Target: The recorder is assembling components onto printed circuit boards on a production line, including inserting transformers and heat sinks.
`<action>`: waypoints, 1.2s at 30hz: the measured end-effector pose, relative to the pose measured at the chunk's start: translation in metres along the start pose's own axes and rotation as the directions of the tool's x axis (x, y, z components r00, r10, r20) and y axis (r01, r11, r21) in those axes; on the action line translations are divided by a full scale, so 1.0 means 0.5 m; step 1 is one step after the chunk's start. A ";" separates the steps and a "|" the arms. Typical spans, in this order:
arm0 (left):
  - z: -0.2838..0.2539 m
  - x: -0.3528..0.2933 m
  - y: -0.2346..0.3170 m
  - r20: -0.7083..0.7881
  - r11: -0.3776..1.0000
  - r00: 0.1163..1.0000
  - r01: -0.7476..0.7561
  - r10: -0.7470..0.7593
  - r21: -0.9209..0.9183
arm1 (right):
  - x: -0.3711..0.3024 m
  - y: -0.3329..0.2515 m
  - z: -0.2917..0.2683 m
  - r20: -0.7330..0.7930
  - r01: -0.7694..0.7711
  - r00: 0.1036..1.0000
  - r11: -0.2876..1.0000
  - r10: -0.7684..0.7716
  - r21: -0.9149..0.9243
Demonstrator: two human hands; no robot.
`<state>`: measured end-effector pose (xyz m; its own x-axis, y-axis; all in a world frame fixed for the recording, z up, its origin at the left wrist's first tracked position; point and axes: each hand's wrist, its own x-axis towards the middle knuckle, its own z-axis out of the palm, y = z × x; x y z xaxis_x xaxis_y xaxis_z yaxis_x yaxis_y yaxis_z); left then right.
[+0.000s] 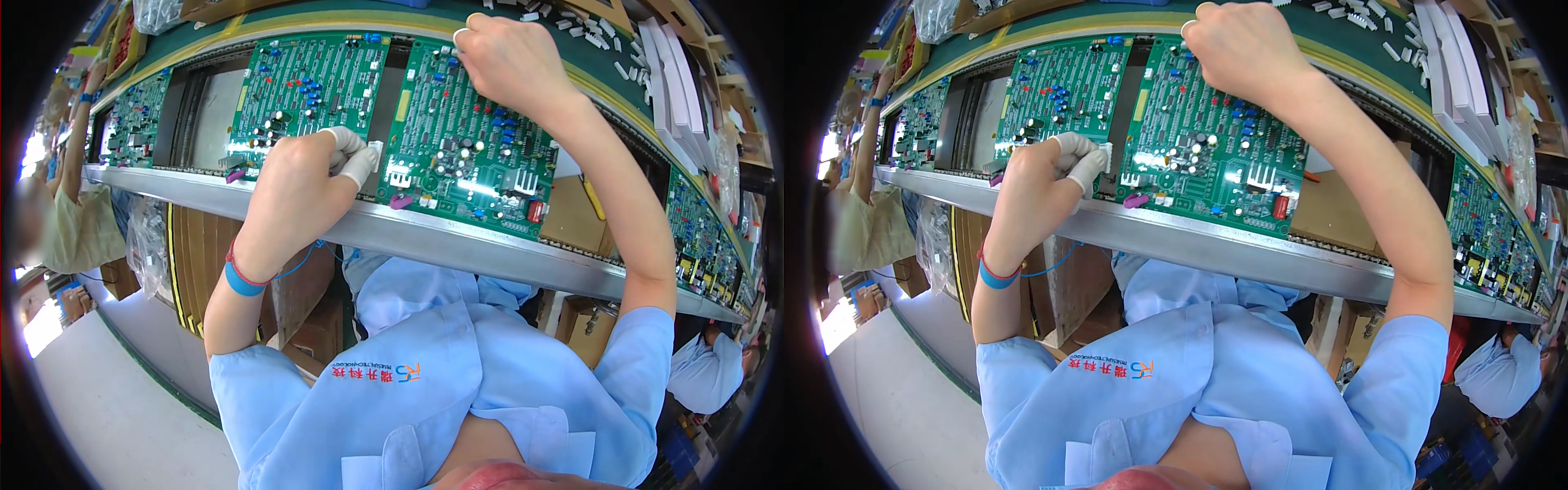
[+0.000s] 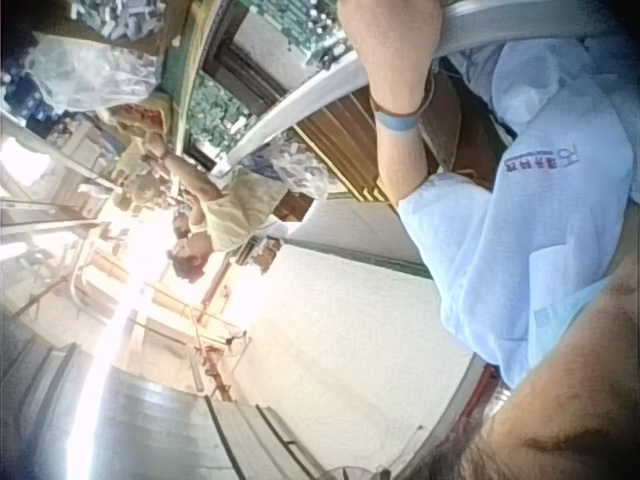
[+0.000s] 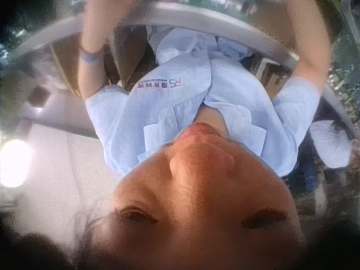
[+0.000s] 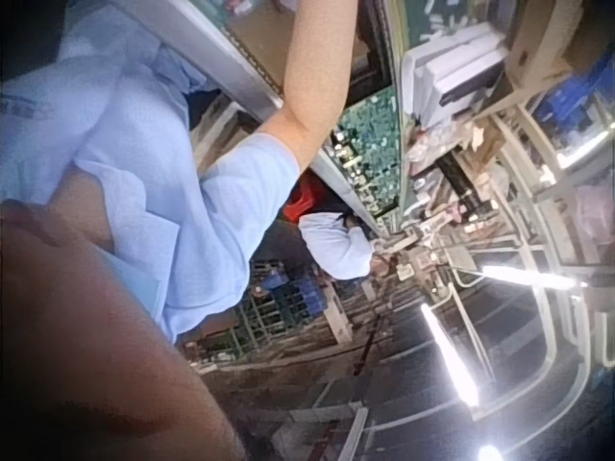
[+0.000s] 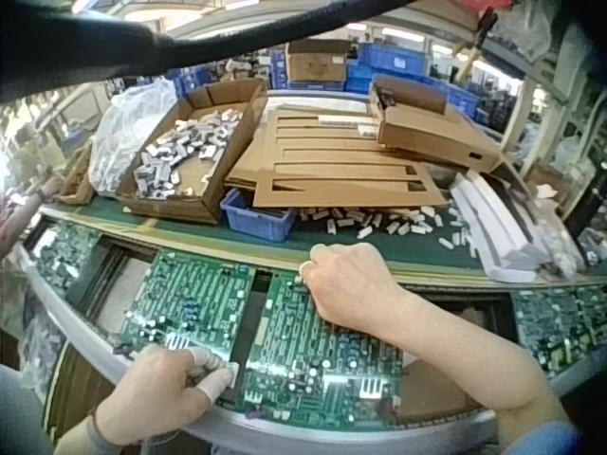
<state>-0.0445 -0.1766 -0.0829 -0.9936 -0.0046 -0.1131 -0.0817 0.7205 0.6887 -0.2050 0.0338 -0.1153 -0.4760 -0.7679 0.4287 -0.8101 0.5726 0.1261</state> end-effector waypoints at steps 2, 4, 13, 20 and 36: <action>0.010 0.007 0.008 0.016 0.993 0.997 -0.076 0.075 0.089 | -0.009 0.013 -0.011 0.037 0.003 0.999 0.998 0.000 -0.062; 0.020 0.011 0.017 0.029 0.991 0.997 -0.079 0.076 0.107 | -0.026 0.022 -0.029 0.085 -0.020 0.996 0.997 0.026 -0.071; 0.069 0.033 0.033 0.165 0.969 0.984 -0.102 0.065 0.224 | -0.079 0.112 -0.164 0.272 -0.526 0.789 0.834 0.551 -0.167; 0.068 0.041 0.058 0.216 0.940 0.974 -0.130 0.063 0.315 | -0.221 0.312 -0.028 0.145 -0.468 0.819 0.793 0.555 -0.390; 0.105 0.318 0.169 0.002 0.517 0.601 -0.690 0.799 0.507 | -0.152 0.236 -0.083 0.085 -0.590 0.775 0.766 0.626 -0.256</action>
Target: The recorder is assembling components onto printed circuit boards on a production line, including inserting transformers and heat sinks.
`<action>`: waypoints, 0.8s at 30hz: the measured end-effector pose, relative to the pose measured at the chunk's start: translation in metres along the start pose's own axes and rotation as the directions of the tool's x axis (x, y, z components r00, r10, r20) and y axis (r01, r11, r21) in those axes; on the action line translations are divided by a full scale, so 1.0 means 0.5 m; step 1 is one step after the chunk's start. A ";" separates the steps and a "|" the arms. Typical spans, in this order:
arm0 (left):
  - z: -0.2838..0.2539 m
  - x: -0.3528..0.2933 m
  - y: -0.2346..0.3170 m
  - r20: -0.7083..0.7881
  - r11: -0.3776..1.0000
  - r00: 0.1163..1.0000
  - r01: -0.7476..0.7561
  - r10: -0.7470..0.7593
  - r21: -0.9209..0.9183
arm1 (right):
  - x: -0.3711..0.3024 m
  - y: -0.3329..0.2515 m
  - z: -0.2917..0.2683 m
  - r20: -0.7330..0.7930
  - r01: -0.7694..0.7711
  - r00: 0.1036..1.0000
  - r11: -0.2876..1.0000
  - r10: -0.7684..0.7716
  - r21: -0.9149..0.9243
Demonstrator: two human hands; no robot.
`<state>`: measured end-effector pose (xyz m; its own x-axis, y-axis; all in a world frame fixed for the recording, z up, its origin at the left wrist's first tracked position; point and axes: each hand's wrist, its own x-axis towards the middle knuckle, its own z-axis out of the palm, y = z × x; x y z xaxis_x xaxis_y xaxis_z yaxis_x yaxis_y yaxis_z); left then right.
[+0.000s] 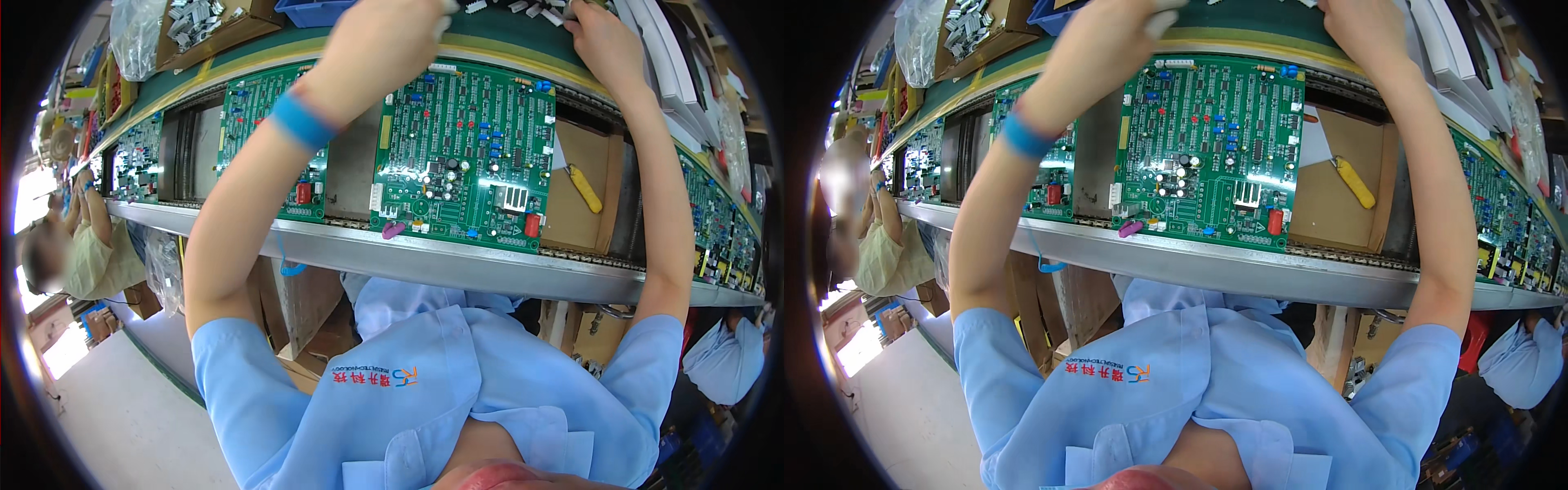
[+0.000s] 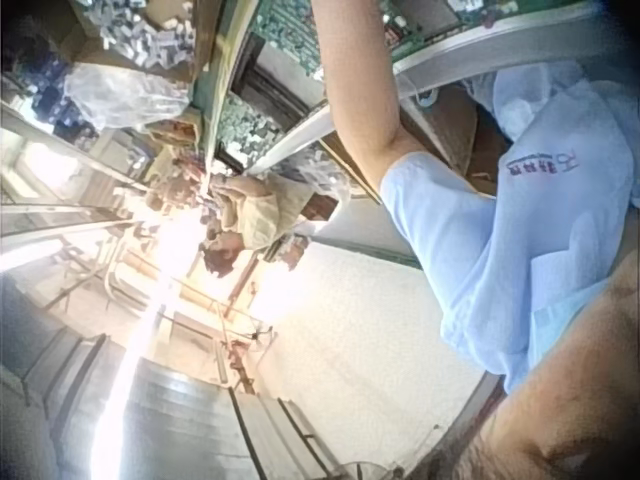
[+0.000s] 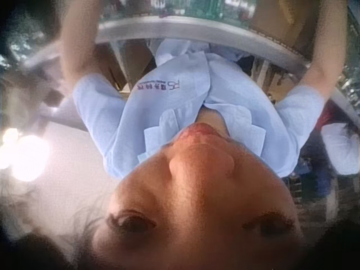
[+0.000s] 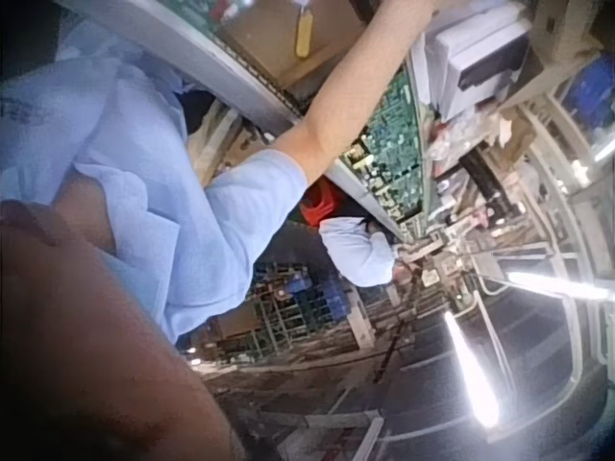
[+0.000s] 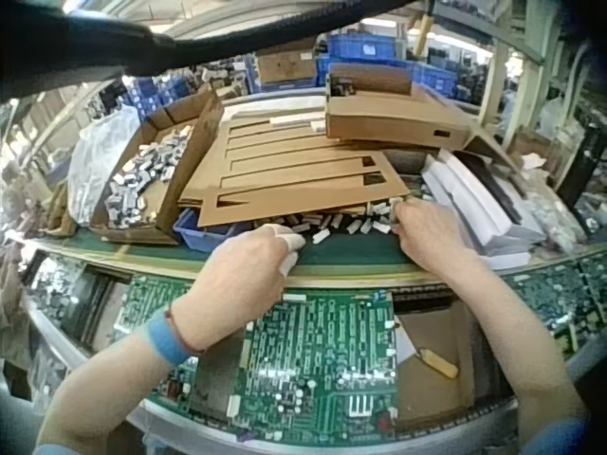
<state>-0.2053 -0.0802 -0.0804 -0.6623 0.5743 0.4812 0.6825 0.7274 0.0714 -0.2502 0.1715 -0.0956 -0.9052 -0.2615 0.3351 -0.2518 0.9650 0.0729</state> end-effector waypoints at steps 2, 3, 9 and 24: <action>0.049 0.035 -0.002 0.087 0.982 0.984 0.143 -0.154 0.121 | -0.002 -0.010 0.002 0.007 0.010 1.000 1.000 -0.009 -0.001; 0.086 0.037 -0.024 0.079 0.961 0.981 0.154 -0.176 0.229 | -0.007 -0.025 -0.006 -0.058 0.072 0.996 0.997 -0.070 0.024; 0.089 0.056 -0.005 0.031 0.970 0.996 0.072 -0.082 0.233 | 0.008 0.054 0.082 -0.213 0.251 0.945 0.968 -0.248 -0.015; -0.288 -0.374 -0.083 0.123 0.513 0.595 0.766 -0.794 -0.388 | 0.052 0.080 0.095 -0.028 0.099 0.995 0.994 -0.098 0.049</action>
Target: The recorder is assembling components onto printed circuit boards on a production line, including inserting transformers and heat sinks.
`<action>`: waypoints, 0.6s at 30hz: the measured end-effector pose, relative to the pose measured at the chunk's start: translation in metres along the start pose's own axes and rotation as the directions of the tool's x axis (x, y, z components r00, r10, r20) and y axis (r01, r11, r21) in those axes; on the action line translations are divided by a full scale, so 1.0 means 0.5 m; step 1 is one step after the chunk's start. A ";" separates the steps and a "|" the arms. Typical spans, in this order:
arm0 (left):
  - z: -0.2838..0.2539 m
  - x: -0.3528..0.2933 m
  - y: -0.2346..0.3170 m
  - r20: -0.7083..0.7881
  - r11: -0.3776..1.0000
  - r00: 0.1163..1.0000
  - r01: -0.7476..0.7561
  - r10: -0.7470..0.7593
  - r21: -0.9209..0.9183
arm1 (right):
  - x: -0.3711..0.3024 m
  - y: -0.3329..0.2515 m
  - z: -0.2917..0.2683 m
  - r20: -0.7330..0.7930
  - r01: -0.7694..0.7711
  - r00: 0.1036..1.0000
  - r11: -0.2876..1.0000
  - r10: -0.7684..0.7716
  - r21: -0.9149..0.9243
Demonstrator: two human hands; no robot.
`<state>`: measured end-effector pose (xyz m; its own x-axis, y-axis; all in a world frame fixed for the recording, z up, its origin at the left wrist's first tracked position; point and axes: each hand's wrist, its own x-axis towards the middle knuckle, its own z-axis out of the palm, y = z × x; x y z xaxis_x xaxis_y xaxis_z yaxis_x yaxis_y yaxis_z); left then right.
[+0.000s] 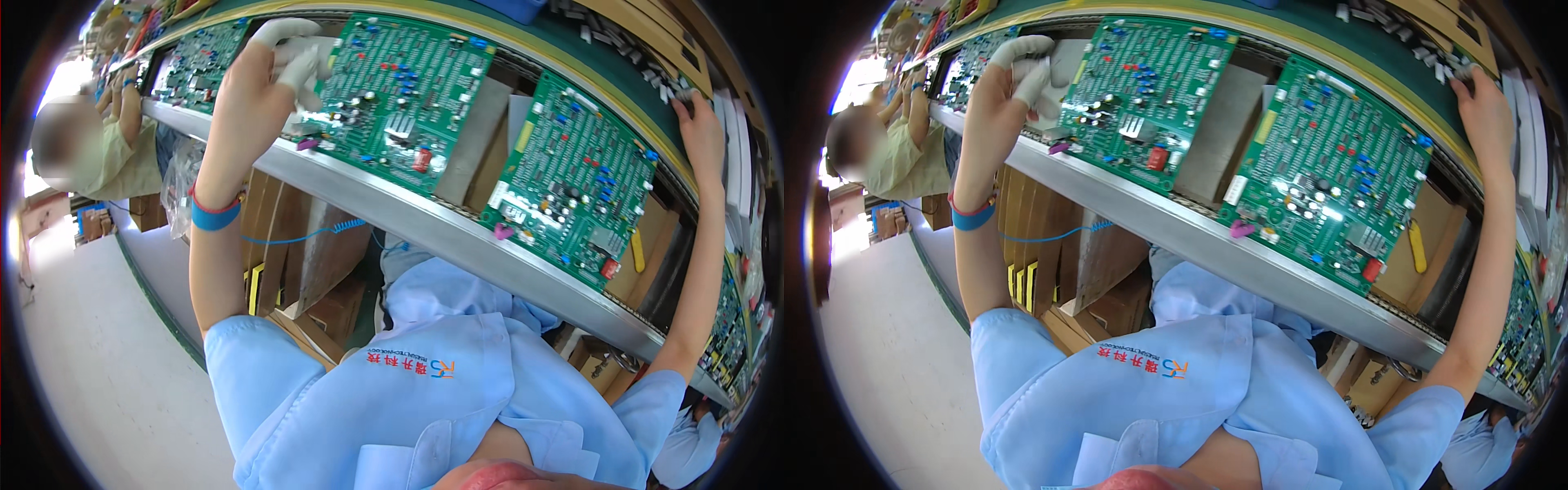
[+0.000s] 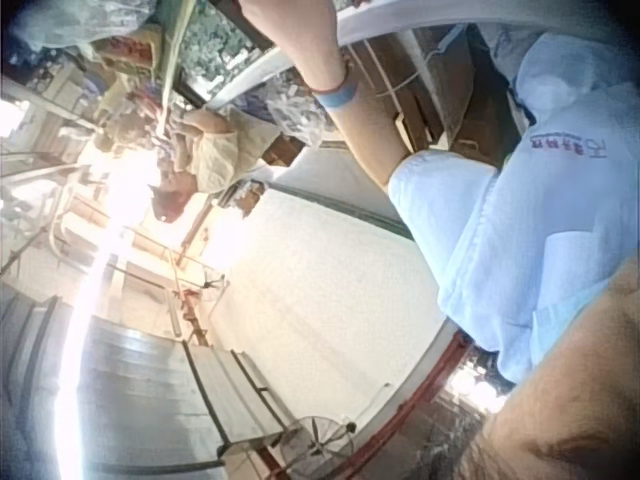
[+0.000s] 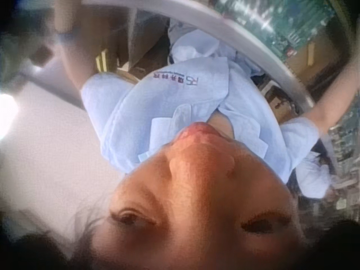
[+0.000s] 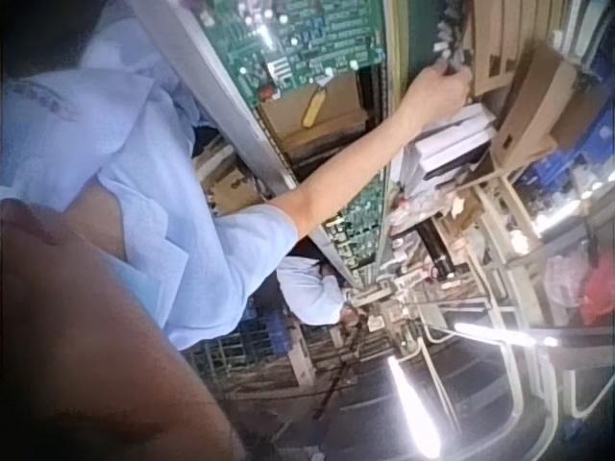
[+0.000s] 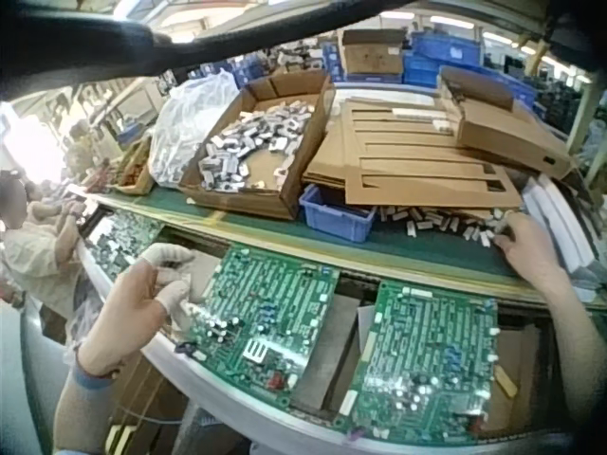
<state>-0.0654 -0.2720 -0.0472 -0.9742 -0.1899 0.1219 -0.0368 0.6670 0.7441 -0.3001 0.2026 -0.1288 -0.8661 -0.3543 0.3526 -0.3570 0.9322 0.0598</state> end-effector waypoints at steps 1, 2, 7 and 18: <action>-0.014 -0.020 -0.021 -0.050 0.998 0.997 0.060 -0.059 0.019 | -0.002 -0.006 0.006 -0.029 0.025 0.999 1.000 -0.025 -0.014; -0.029 -0.036 -0.044 -0.099 0.992 0.988 0.119 -0.115 0.035 | -0.005 -0.019 0.007 -0.030 0.034 0.999 0.999 -0.034 -0.006; -0.055 -0.062 -0.138 -0.009 0.954 0.972 0.232 -0.234 0.189 | 0.001 -0.025 0.004 0.023 0.175 0.984 0.928 -0.177 -0.329; -0.049 -0.025 -0.160 0.076 0.890 0.986 0.101 -0.150 0.445 | 0.022 -0.007 0.016 0.104 0.077 0.994 0.914 -0.038 -0.399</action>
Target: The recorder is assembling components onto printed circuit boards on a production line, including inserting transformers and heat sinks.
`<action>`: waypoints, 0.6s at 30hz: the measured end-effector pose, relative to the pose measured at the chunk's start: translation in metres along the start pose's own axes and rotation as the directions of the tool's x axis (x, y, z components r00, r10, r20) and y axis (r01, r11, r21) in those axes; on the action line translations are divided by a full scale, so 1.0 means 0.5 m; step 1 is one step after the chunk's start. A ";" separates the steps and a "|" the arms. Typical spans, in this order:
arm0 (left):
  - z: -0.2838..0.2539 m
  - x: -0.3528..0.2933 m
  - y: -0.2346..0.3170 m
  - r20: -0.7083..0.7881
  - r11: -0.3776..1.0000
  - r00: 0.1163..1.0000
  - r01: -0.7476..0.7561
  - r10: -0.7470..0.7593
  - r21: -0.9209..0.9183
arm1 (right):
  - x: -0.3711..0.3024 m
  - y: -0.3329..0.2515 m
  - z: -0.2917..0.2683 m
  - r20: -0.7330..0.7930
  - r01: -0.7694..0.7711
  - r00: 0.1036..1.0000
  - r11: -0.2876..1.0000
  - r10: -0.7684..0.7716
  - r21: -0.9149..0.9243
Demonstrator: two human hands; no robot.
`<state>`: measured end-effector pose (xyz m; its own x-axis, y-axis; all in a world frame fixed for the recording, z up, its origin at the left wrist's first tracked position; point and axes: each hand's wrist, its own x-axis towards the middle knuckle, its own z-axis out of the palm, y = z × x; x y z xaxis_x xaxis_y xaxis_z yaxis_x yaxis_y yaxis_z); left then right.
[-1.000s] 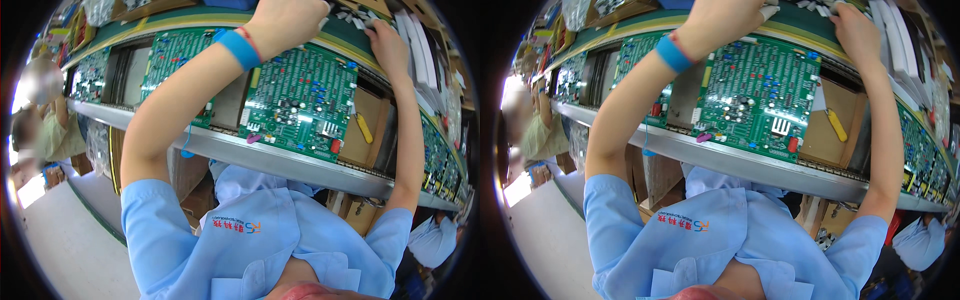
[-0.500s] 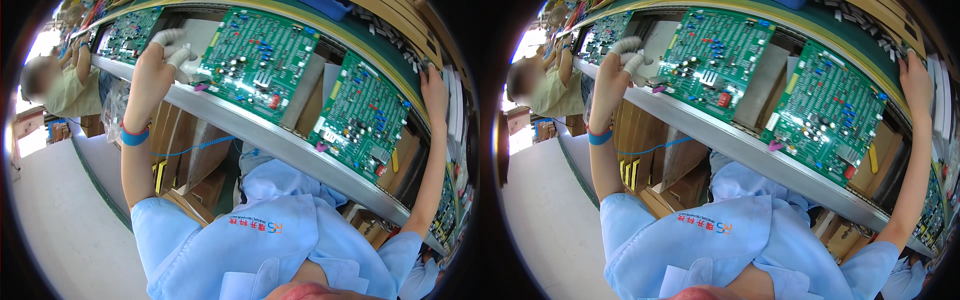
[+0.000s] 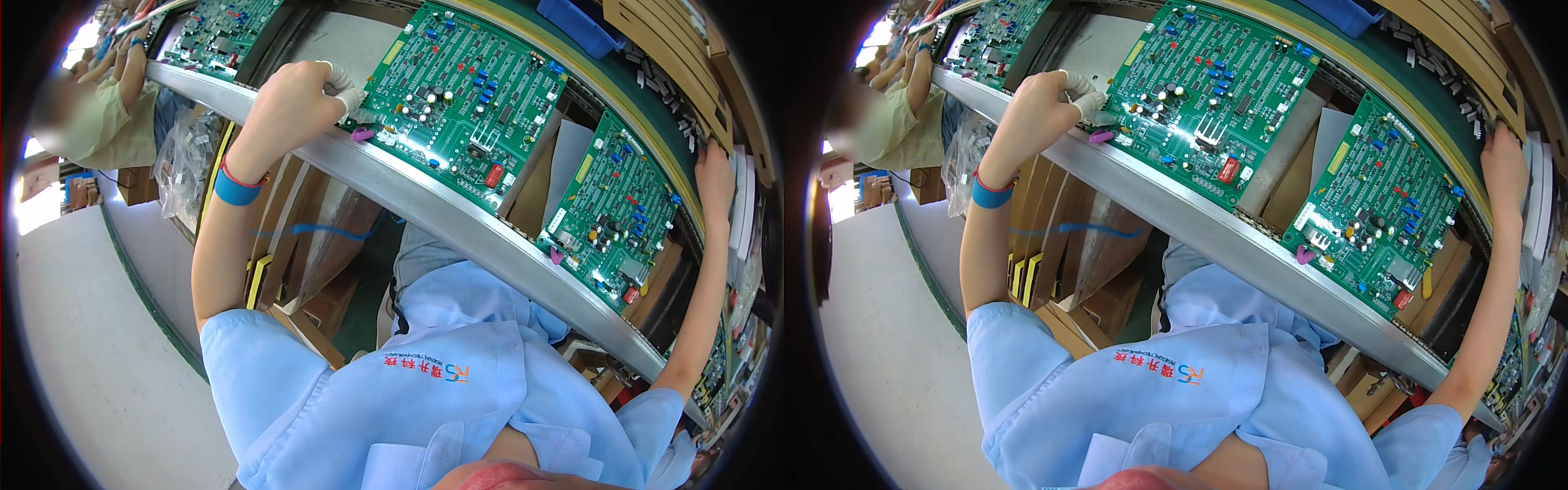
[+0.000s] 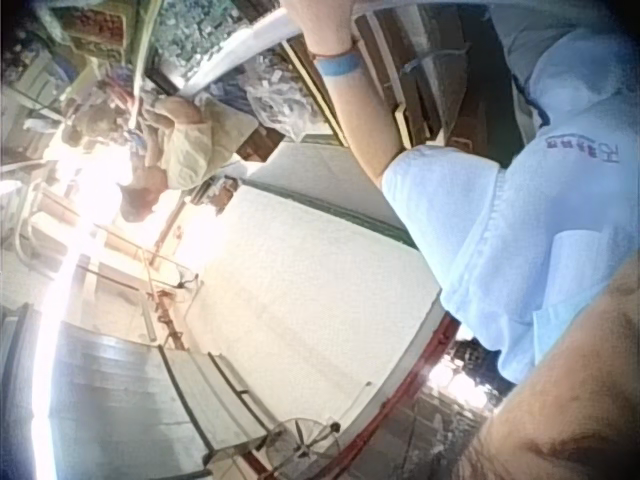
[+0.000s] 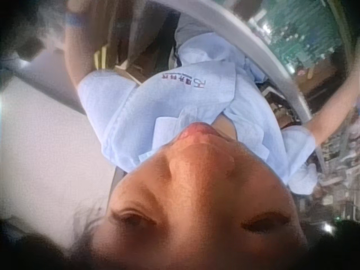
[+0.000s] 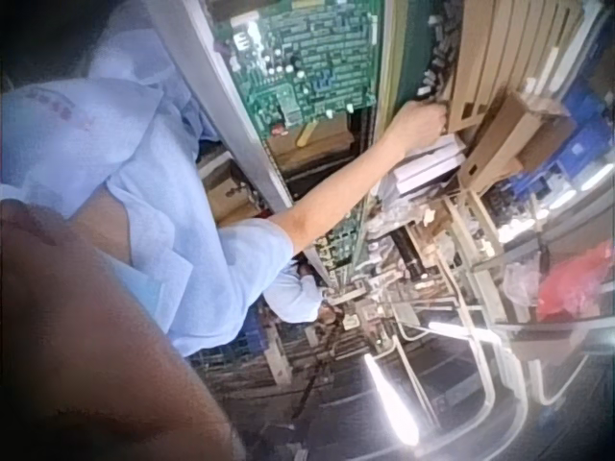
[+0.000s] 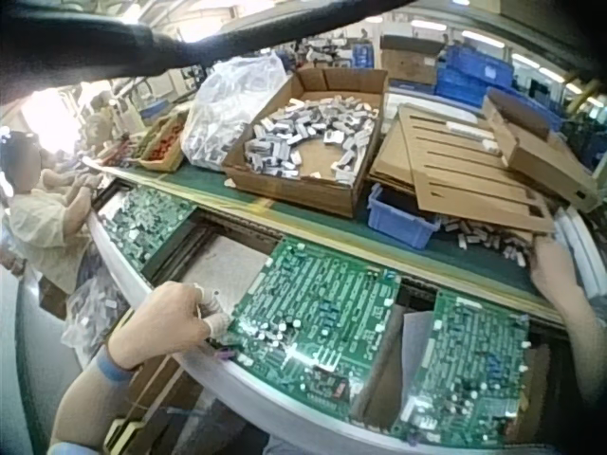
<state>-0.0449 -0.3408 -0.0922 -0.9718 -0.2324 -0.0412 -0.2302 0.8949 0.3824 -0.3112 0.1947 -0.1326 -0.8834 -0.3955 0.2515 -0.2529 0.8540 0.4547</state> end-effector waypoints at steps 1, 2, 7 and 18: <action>-0.006 0.002 0.006 0.024 0.999 1.000 0.012 -0.013 0.046 | -0.001 -0.003 0.002 -0.035 0.020 0.999 1.000 -0.020 0.004; -0.008 0.003 0.009 0.048 0.995 0.999 0.022 -0.027 0.094 | -0.002 -0.005 0.002 -0.071 0.039 0.997 0.999 -0.038 0.007; -0.009 0.012 0.013 0.064 0.977 0.996 0.054 -0.069 0.205 | -0.012 -0.025 -0.010 -0.077 0.002 0.997 0.994 0.007 0.113; -0.019 0.029 -0.005 0.088 0.978 0.995 0.034 -0.053 0.207 | -0.015 0.036 -0.020 0.101 -0.106 0.993 0.886 0.068 0.451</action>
<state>-0.0580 -0.3501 -0.0850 -0.9590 -0.2451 -0.1425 -0.2688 0.9459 0.1816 -0.3052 0.2096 -0.1176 -0.9338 -0.3004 0.1944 -0.3079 0.9514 -0.0086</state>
